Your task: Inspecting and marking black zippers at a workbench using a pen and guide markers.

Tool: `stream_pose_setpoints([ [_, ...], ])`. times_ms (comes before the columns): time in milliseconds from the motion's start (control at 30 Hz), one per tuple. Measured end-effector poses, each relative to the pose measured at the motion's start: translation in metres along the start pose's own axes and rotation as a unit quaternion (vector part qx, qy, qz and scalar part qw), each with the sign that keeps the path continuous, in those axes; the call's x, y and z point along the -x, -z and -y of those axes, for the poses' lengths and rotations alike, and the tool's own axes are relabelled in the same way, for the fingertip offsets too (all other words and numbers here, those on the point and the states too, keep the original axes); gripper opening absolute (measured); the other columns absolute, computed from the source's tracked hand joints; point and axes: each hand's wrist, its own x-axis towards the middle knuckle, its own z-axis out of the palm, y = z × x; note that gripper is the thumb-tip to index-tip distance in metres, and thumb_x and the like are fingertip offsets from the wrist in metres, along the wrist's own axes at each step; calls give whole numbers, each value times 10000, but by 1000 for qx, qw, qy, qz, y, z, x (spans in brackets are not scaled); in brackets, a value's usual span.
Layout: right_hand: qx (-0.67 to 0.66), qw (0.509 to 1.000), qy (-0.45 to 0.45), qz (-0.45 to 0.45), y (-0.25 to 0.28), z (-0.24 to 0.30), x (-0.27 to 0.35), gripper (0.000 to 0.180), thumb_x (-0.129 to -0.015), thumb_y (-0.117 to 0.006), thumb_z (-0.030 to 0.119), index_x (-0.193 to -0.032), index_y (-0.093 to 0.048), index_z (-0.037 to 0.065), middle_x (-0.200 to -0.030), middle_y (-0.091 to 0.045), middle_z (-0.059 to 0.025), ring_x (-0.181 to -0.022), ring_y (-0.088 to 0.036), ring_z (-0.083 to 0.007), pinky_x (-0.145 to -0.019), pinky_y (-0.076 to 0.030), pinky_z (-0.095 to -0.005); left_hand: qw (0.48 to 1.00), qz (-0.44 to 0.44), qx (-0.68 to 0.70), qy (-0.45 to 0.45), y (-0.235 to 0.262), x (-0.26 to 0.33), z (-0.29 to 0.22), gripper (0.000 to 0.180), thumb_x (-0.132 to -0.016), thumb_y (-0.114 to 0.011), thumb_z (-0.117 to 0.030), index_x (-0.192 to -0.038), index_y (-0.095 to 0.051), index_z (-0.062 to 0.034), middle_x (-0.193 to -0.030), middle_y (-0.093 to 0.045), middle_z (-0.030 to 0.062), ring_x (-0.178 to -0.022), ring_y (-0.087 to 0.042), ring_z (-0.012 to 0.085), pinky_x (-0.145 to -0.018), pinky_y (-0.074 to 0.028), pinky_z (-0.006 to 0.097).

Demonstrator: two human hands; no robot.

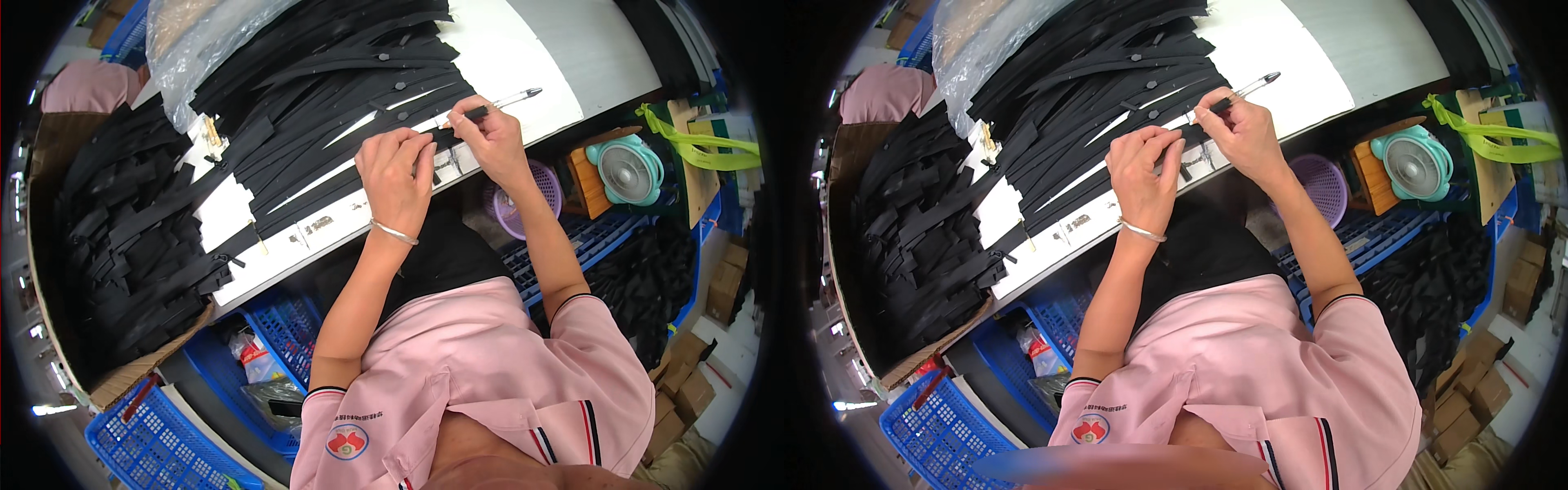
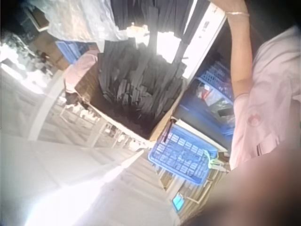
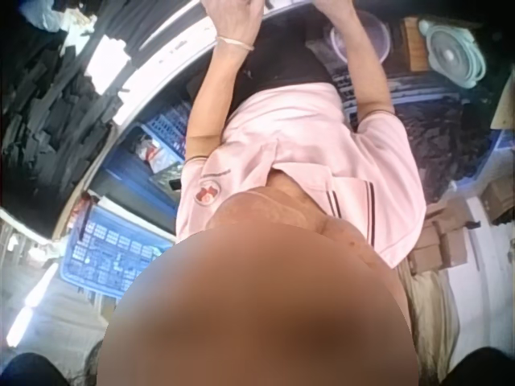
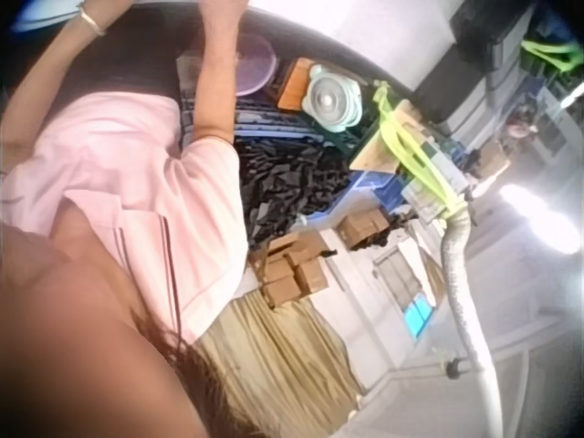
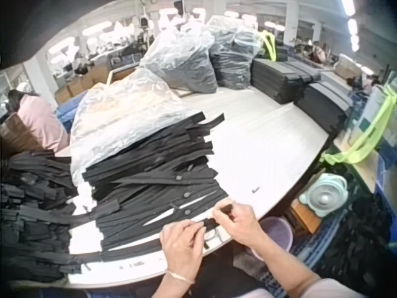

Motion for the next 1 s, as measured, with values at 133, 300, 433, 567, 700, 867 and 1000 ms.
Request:
stream_pose_setpoints([
  [133, 47, 999, 12, 6, 1, 2, 0, 85, -947, -711, 97, -954, -685, 16, -642, -602, 7, -535, -479, -26, -491, -370, -225, 1000, 4, 3, 8, -8, 1, 1, 124, -793, -786, -76, -905, -736, -84, -969, -671, 26, -968, -587, 254, -899, -416, 392],
  [300, 67, 997, 33, 6, 1, 0, 0, 96, -942, -721, 110, -940, -677, 25, -589, -529, -6, -503, -463, -54, -484, -365, -252, 1000, 3, -8, 3, -10, 0, 1, 130, -779, -785, -62, -896, -732, -81, -975, -670, 35, -974, -588, 256, -904, -416, 394],
  [433, 70, 997, 26, 13, 1, -1, -1, 96, -942, -721, 109, -944, -677, 23, -595, -534, -4, -507, -465, -52, -486, -369, -251, 999, -8, -32, 1, -11, -1, 1, 82, -799, -789, -105, -874, -754, -102, -953, -698, 3, -939, -607, 227, -882, -420, 370],
  [567, 66, 997, 41, 10, 0, -3, -1, 97, -948, -714, 105, -959, -683, 14, -615, -560, -8, -520, -468, -49, -490, -371, -248, 999, -4, -33, 2, -10, -1, 1, 82, -797, -790, -105, -872, -754, -103, -953, -696, 2, -943, -608, 228, -890, -419, 369],
  [700, 9, 999, 45, -24, -4, -4, -1, 116, -955, -708, 106, -942, -685, -7, -647, -602, 2, -545, -470, -35, -497, -371, -242, 1000, -2, -27, -2, -10, 0, 0, 102, -782, -789, -82, -871, -741, -90, -966, -680, 18, -962, -600, 240, -902, -417, 381],
  [867, -30, 1000, 2, -8, 4, -2, 2, 115, -953, -689, 91, -901, -682, -11, -659, -628, 8, -565, -472, -18, -504, -372, -234, 1000, -6, -26, -8, -11, 0, 1, 124, -765, -788, -60, -873, -730, -83, -976, -667, 29, -970, -594, 251, -904, -415, 391],
  [1000, -31, 998, 0, 48, 9, 1, 3, 96, -931, -671, 79, -874, -674, 1, -642, -610, 4, -559, -464, -21, -501, -362, -233, 999, -4, -37, 4, -12, 1, 2, 86, -799, -798, -112, -874, -758, -103, -963, -702, -1, -946, -606, 221, -902, -417, 371],
])
